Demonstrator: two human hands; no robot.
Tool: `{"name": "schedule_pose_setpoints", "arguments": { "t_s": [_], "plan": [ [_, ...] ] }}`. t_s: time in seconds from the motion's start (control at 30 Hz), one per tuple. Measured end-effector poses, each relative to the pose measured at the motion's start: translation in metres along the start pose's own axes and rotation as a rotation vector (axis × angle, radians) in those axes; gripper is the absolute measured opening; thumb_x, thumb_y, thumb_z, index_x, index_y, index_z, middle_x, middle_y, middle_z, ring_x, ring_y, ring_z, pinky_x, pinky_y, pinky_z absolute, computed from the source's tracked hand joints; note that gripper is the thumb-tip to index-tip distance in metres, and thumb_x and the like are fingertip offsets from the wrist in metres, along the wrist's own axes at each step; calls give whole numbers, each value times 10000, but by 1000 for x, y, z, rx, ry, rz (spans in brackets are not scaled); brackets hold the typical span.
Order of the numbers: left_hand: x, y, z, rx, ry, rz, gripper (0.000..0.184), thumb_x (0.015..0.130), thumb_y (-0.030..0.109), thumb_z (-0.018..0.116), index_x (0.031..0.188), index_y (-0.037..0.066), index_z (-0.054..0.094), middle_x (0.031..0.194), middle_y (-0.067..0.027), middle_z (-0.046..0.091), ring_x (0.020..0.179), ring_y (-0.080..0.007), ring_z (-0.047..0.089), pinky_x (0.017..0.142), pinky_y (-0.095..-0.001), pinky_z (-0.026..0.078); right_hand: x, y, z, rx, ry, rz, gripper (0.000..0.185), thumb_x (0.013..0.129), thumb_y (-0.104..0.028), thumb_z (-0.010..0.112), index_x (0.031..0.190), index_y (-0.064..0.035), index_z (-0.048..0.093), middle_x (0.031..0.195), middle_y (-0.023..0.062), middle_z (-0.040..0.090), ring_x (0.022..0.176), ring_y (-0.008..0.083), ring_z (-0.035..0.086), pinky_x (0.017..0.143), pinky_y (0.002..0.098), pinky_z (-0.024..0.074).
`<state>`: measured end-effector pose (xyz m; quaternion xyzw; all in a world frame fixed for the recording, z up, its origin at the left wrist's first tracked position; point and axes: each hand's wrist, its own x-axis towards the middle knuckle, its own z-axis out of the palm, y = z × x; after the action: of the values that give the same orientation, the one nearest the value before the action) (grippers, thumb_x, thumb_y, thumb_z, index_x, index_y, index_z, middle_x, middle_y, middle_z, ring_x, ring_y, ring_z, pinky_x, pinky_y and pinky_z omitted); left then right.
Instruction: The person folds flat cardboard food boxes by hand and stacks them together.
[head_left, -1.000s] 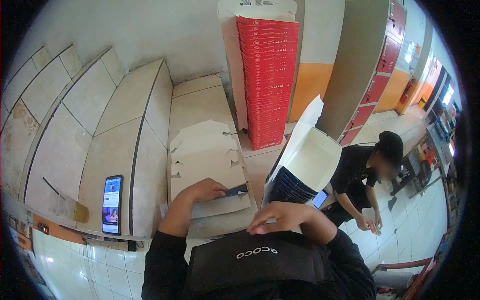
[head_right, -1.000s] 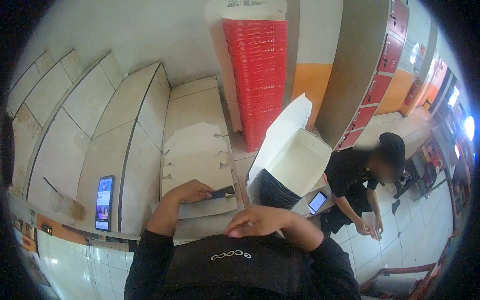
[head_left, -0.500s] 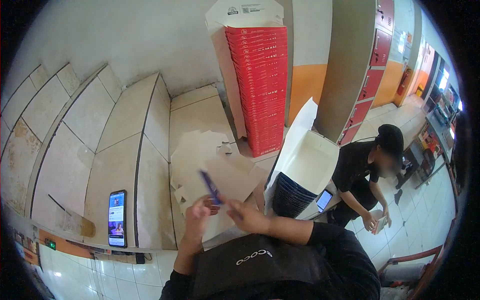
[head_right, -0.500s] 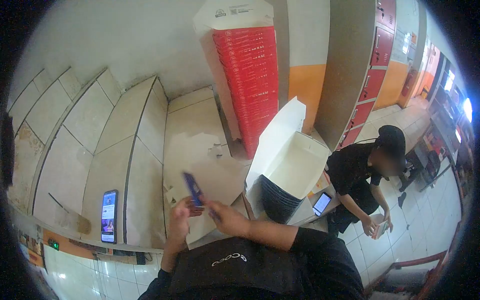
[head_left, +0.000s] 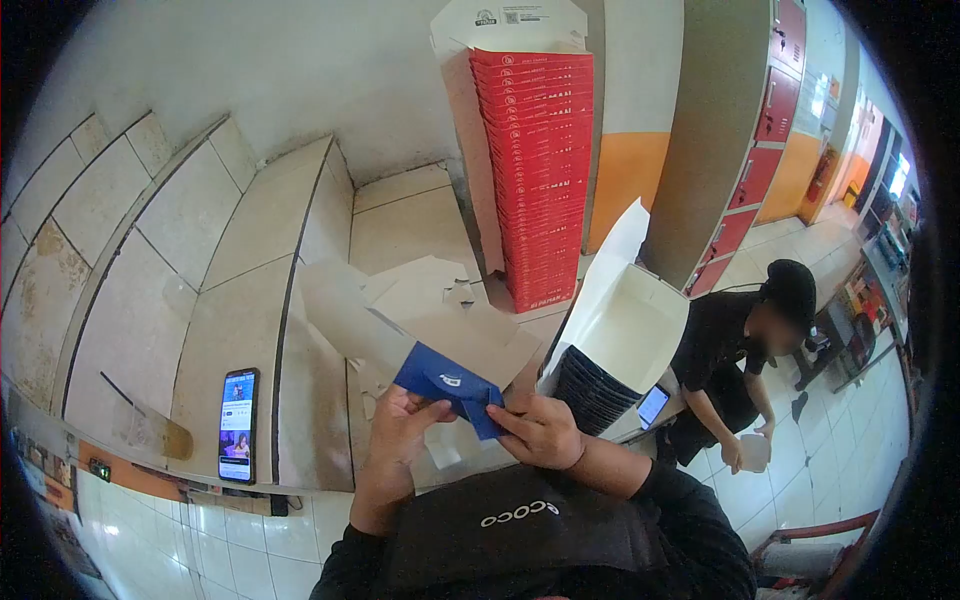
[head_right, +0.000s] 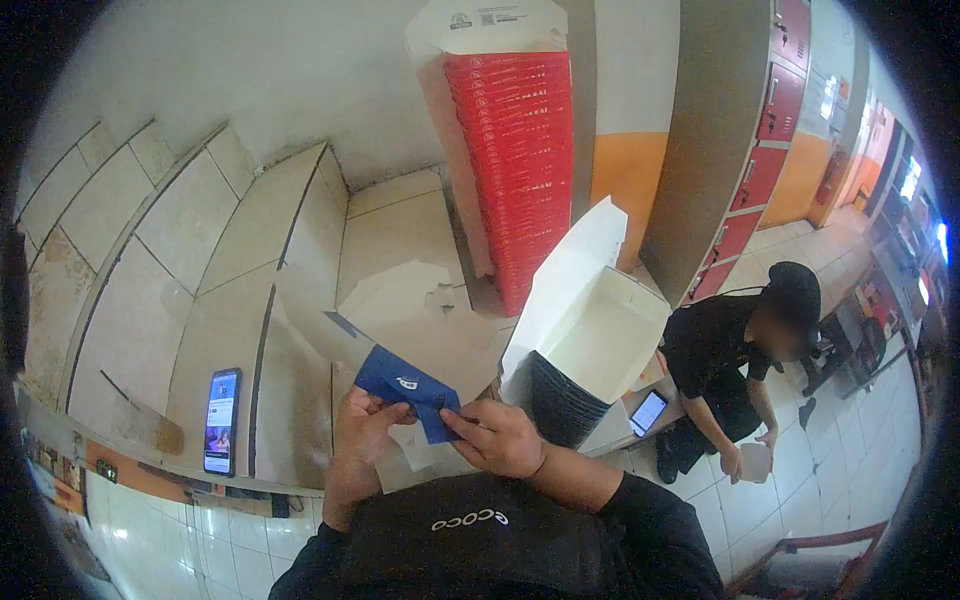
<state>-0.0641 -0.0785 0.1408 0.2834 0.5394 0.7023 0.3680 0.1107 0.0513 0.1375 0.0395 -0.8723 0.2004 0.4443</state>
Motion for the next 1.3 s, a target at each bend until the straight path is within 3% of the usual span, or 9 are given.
{"name": "schedule_pose_setpoints", "arguments": {
  "t_s": [0.23, 0.33, 0.43, 0.6, 0.8, 0.93, 1.03, 1.13, 1.3],
  "plan": [
    [-8, -1, 36, -26, -14, 158, 329, 792, -71, 598, 1107, -3, 534, 971, -123, 640, 839, -193, 642, 724, -331, 556, 13, 7, -3, -192, 17, -117, 369, 653, -111, 726, 984, 17, 625, 790, 71, 520, 653, 197, 581, 532, 287, 491],
    [-5, 4, 35, -101, 18, 193, 323, 790, -72, 592, 1102, -6, 538, 965, -119, 642, 833, -187, 640, 730, -327, 554, 29, 11, -18, -78, 16, -321, 352, 651, -93, 715, 969, 28, 622, 773, 68, 505, 656, 194, 579, 533, 284, 494],
    [-3, 13, 30, -181, 11, 164, 307, 788, -73, 586, 1086, -11, 547, 960, -113, 643, 829, -180, 637, 731, -314, 543, 38, 8, -35, -45, -147, -349, 356, 646, -82, 709, 967, 42, 617, 778, 69, 500, 659, 193, 581, 521, 279, 494],
    [-6, 6, 41, 44, 108, 299, 303, 792, -79, 574, 1087, -12, 552, 955, -98, 641, 839, -182, 634, 753, -290, 508, 40, -2, -22, -210, -16, -313, 322, 676, -109, 700, 950, 38, 616, 797, 68, 499, 686, 181, 581, 515, 290, 498],
    [-12, -5, 46, -304, -36, 350, 399, 822, -88, 514, 1205, 11, 471, 1091, -94, 584, 1004, -171, 567, 846, -290, 461, 54, -6, -22, -142, -102, -236, 267, 702, -104, 723, 920, 17, 630, 801, 66, 522, 672, 179, 587, 530, 288, 501],
    [-16, 5, 30, -170, -140, 288, 383, 833, -64, 521, 1206, 11, 477, 1121, -87, 575, 1022, -152, 553, 868, -291, 444, 63, -13, -22, 86, -226, -154, 237, 734, -99, 714, 939, -3, 643, 830, 90, 550, 674, 202, 587, 585, 302, 502],
    [-19, 20, 14, 21, -155, 127, 299, 828, -39, 551, 1125, -1, 541, 1048, -65, 606, 957, -122, 567, 844, -281, 448, 65, -5, -15, 295, -13, -61, 246, 779, -130, 685, 991, -15, 636, 842, 117, 553, 696, 235, 585, 614, 321, 493],
    [-35, 47, 13, 358, -350, -72, 233, 816, -14, 583, 1049, -11, 577, 970, -50, 623, 881, -104, 572, 806, -271, 457, 91, -12, -31, 255, -44, 126, 263, 809, -164, 647, 1044, -50, 610, 848, 131, 544, 730, 293, 580, 635, 373, 493],
    [-39, 42, 7, 352, -583, -292, 272, 780, 9, 636, 1045, 4, 578, 947, -34, 628, 858, -105, 574, 777, -265, 458, 104, -9, -26, 140, -233, 211, 245, 824, -163, 621, 1052, -71, 610, 893, 149, 554, 775, 330, 578, 685, 401, 479]
  ]
}}
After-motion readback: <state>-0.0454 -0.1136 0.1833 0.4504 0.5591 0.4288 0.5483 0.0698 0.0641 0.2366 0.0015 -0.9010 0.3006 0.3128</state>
